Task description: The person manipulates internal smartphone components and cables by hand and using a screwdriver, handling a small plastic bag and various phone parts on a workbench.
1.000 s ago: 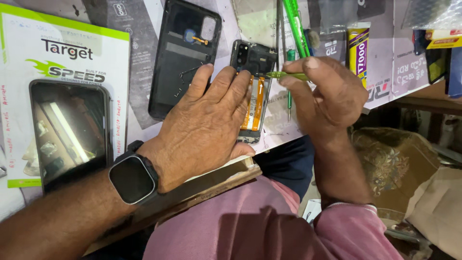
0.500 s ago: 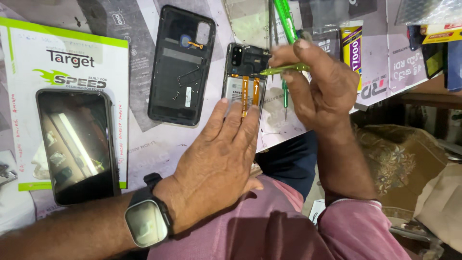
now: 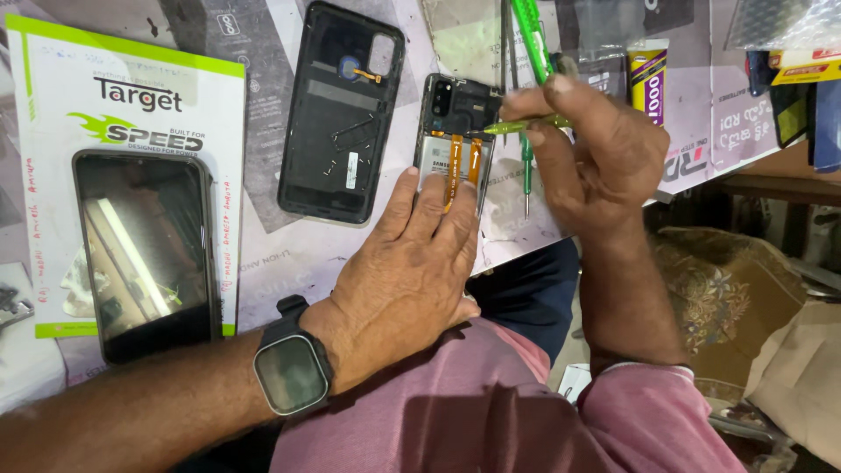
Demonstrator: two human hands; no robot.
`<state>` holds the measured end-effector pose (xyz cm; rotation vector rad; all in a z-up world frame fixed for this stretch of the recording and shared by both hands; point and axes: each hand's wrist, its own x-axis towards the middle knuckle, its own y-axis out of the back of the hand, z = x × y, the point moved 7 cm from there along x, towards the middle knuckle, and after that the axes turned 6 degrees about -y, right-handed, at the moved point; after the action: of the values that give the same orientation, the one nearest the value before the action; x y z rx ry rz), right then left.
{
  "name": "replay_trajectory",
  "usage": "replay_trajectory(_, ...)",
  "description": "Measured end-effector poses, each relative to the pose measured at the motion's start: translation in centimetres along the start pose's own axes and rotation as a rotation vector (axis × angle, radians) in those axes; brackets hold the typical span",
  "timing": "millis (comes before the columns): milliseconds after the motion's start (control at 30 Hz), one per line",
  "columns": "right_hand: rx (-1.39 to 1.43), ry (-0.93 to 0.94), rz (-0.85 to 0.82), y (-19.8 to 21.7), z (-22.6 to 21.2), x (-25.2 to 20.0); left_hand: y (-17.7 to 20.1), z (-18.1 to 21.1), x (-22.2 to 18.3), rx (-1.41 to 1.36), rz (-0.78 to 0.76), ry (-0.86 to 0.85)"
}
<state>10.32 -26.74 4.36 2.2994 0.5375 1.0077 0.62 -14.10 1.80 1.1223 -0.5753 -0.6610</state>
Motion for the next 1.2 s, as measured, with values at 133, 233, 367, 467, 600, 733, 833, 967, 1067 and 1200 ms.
replay_trajectory(133, 0.007, -0.033, -0.013, 0.2, -0.3, -0.5, 0.0, 0.0, 0.0, 0.022, 0.023, -0.023)
replay_trajectory(233, -0.019, -0.034, -0.017, 0.3, -0.4, -0.5, 0.0, 0.1, -0.1, 0.145, 0.028, -0.047)
replay_trajectory(367, 0.078, -0.089, -0.042, 0.0, -0.1, -0.4, 0.2, 0.1, -0.1, 0.109, 0.060, -0.040)
replay_trajectory(467, 0.056, -0.095, -0.031, 0.1, -0.1, -0.5, 0.1, 0.1, -0.1, 0.130, 0.053, -0.047)
replay_trajectory(600, 0.004, -0.074, -0.013, 0.3, 0.4, -0.4, 0.1, 0.3, -0.2, 0.182, 0.042, -0.055)
replay_trajectory(733, 0.040, -0.047, -0.031, 0.0, 0.3, 0.0, -0.1, 0.4, -0.2, 0.218, 0.031, -0.068)
replay_trajectory(833, -0.045, 0.021, -0.024, 0.1, -0.4, 0.5, -0.1, 0.5, -0.3, 0.239, 0.053, -0.068)
replay_trajectory(967, -0.057, -0.063, -0.065, 0.3, -0.9, 1.0, -0.2, 0.5, -0.4, 0.216, 0.059, -0.064)
replay_trajectory(1067, -0.115, 0.015, -0.083, 0.4, -1.4, 1.2, -0.3, 0.4, -0.4, 0.243, 0.064, -0.063)
replay_trajectory(1200, -0.026, -0.053, -0.087, 0.2, -0.8, 0.8, -0.3, 0.4, -0.4, 0.238, 0.064, -0.066)
